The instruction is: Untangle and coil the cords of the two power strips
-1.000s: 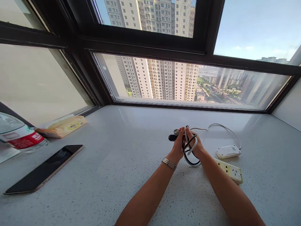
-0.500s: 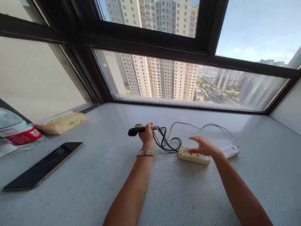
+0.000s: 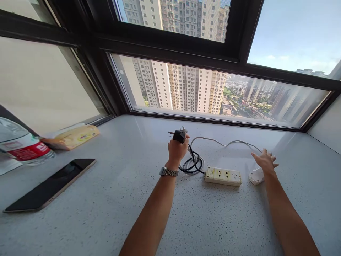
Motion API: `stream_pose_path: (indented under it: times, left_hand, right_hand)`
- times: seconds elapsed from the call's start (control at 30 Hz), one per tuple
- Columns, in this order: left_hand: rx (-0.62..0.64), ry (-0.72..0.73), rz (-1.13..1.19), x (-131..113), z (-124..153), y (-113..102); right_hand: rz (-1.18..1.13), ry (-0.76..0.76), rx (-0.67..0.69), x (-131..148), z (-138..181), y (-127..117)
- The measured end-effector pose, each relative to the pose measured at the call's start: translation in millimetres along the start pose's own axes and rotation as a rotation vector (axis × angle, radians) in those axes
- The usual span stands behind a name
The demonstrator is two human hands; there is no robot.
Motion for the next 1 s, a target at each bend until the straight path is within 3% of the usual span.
stream_pose_path:
  times: [0.1,0.17,0.33,0.5,0.63,0.8,1.0]
  left_hand:
    - [0.071,-0.068,0.030,6.5,-0.1,6.0]
    - [0.113,-0.153,0.086,13.4,-1.6,7.9]
    - [0.277,-0.243,0.164,14.4,8.1,14.6]
    - [0.405,-0.257,0.294,-9.5,31.8,23.8]
    - [0.522,-0.114,0.377,-41.5,54.7,38.1]
    - [0.683,0.040,0.379,-65.8,91.3,60.2]
    - [0.788,0.329,0.205,-75.7,106.1,64.4]
  right_hand:
    - [-0.037,0.030,0.108,-15.7,-8.3,12.4]
    - [-0.078,-0.031,0.156,-8.0,-5.5,19.3]
    - [-0.255,-0.355,0.274,55.8,30.7,38.0]
    - [-0.539,-0.752,0.503,115.2,88.4,47.4]
    - [-0.701,-0.951,0.680,136.1,129.6,45.4]
    - [-0.796,-1.025,0.589,148.6,161.7,36.5]
    - [-0.769,-1.037,0.711,149.2,186.2,37.1]
Point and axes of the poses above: each hand's wrist, its own z-axis away from the middle knuckle, its own y-axis out of the palm, x = y × z, the point moved 7 cm from there along -z, towards the middle knuckle, and after that the axes turned 11 degrees about -x, right-handed, at the moved point
